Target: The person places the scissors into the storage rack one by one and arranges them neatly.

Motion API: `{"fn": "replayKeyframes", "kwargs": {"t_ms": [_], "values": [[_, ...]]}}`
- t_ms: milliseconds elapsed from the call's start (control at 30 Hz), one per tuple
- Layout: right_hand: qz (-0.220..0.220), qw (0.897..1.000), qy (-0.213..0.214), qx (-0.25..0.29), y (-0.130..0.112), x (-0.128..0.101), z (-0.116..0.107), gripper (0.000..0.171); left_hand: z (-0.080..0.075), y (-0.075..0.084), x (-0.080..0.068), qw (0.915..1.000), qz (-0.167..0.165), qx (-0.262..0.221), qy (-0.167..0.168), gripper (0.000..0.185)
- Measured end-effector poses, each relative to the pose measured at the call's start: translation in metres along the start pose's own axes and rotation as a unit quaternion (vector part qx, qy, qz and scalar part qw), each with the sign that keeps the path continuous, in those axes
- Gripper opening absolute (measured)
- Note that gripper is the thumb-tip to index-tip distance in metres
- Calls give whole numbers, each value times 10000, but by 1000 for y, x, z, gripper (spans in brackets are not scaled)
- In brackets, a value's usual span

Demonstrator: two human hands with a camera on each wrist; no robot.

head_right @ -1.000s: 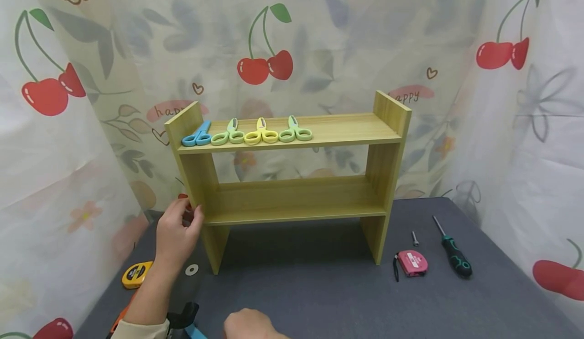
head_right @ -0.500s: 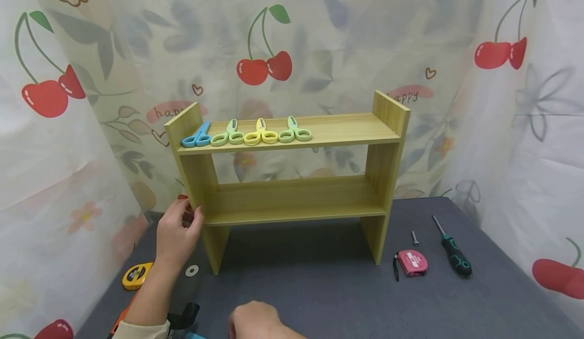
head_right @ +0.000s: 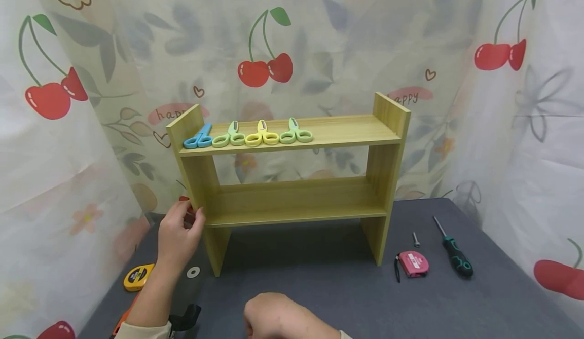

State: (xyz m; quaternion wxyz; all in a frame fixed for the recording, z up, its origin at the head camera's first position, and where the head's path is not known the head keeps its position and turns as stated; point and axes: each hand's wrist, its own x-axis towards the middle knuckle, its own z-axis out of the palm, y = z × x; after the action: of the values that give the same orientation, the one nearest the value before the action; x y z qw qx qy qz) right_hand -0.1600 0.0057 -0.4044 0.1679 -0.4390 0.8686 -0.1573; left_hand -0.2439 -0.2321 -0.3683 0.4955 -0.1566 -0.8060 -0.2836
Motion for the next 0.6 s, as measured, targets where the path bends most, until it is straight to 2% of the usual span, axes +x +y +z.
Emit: {"fn": "replayKeyframes", "kwargs": {"t_ms": [100,200,333,400,600], "values": [[-172,9995,-148,218,1,-10,-16,31,0,-1,0,10000,-12,-11,-1,12],[-162,9992,-186,309,2,-20,-28,26,1,-1,0,10000,-16,-31,-13,12],[12,9992,-9,398,-1,-34,-43,24,1,0,1,10000,-37,-60,-28,12],[83,9979,49,643,-2,-41,-50,25,0,1,1,10000,-51,-57,-23,12],[-5,9930,243,1154,-4,-61,-67,24,0,1,0,10000,-79,-53,7,12]]}}
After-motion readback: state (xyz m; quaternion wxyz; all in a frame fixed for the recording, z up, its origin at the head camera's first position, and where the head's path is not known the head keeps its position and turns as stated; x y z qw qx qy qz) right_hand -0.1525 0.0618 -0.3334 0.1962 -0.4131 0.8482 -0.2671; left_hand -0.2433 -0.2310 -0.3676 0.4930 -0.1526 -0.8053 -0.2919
